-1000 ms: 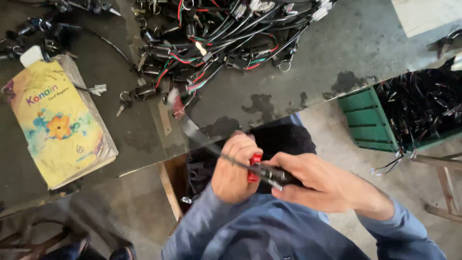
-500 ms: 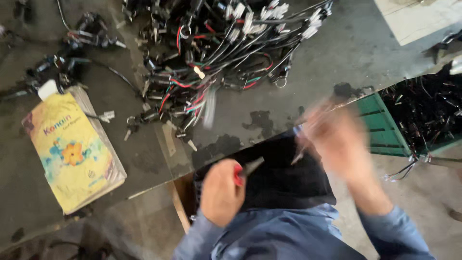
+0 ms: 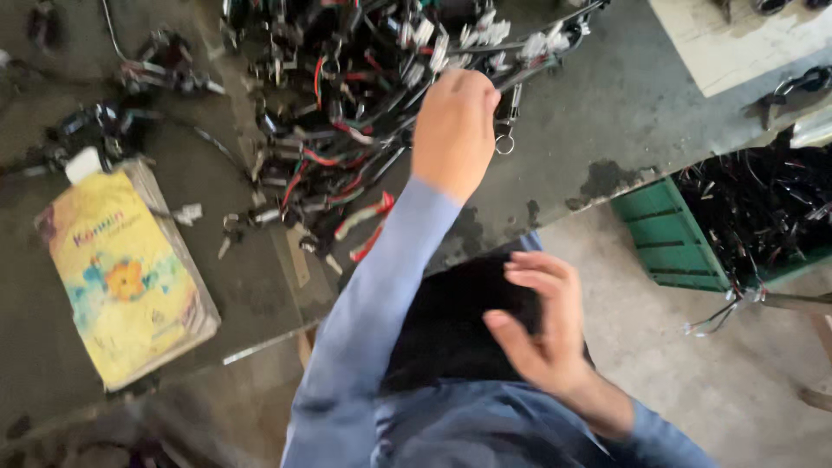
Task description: The person strips insulation from multiple black wires using red-handled pliers. They repeatedly pick up wires, strip the ends, and place them on the table. The process is continuous and repetitive throughout the clip.
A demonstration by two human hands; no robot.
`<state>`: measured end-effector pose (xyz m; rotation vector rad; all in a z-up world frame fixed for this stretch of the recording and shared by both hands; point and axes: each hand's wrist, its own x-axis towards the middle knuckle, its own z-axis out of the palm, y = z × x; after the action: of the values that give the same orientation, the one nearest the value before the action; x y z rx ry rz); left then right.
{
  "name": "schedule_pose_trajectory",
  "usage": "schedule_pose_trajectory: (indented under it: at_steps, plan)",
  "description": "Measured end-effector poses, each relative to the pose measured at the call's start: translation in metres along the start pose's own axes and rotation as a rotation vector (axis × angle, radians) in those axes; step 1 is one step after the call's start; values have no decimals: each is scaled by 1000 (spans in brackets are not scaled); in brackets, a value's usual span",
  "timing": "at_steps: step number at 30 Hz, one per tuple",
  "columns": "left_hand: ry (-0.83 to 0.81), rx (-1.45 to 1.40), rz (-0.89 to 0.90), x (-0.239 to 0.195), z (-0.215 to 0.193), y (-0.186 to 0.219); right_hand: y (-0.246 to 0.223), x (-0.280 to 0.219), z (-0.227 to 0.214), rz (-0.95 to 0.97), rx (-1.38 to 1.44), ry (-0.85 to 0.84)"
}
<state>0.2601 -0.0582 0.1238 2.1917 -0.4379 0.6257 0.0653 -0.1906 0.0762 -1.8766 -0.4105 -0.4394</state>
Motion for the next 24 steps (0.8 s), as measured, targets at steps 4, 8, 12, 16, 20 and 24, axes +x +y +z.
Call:
schedule_pose_trajectory:
  at_steps: [4,8,12,16,20,24]
  plan:
    - [-219,-393,-491,-66,-70,45,8,22,-22,300,344,-12]
    - [-145,-342,-295,-152,-81,84,2,59,-33,421,1095,100]
    - [-247,-446,-685,-196,-73,85,-14,50,-8,369,640,-477]
    - [-201,-521,-445,-216,-75,78,0,32,-1,282,375,-140]
    - [-339,-549,-743,-226,-68,75,22,26,-8,285,928,35]
    - [-275,-1094,-892,-216,-77,49,24,17,2,379,901,-425]
